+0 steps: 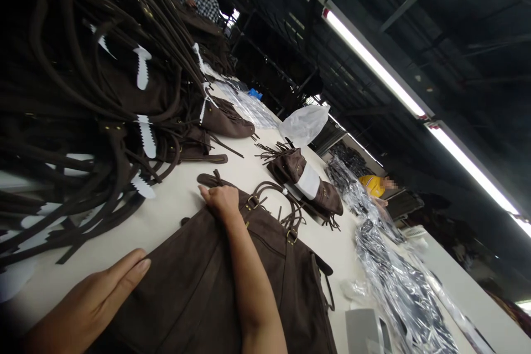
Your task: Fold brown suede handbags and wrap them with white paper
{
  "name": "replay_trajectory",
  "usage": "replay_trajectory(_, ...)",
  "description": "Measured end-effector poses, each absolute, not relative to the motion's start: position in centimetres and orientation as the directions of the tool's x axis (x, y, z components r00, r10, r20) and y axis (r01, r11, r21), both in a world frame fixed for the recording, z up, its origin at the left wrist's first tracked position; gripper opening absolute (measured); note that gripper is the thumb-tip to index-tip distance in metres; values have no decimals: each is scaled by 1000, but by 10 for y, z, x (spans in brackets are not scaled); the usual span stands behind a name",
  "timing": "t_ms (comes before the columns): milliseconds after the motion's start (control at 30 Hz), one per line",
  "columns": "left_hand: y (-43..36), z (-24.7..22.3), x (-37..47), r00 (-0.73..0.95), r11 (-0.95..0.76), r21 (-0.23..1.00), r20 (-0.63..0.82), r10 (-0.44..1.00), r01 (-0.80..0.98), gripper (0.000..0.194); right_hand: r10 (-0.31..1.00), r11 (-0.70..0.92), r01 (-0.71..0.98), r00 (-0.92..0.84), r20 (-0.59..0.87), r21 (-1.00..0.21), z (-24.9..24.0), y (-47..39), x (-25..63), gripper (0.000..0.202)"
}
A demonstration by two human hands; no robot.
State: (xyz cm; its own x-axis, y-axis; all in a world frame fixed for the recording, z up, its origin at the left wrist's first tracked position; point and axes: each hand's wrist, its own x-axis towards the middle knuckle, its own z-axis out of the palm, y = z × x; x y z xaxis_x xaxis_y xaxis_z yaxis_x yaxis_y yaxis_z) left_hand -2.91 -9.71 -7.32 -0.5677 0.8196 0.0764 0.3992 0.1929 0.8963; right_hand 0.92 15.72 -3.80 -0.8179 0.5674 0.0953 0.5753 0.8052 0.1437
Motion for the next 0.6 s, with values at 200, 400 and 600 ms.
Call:
replay_trajectory(200,-102,-78,-33,-513,132,894,120,850,428,39,594,801,549,-776,210,-238,-22,169,21,66)
replay_trajectory(400,-116,-87,-25,-478,149,816,170,862,559,37,517,833,483,-853,69,-272,4,175,44,70)
replay_trajectory(600,-113,-78,-43,-390,277,810,-65,919,517,40,552,830,553,-833,-42,-68,0,171,36,67)
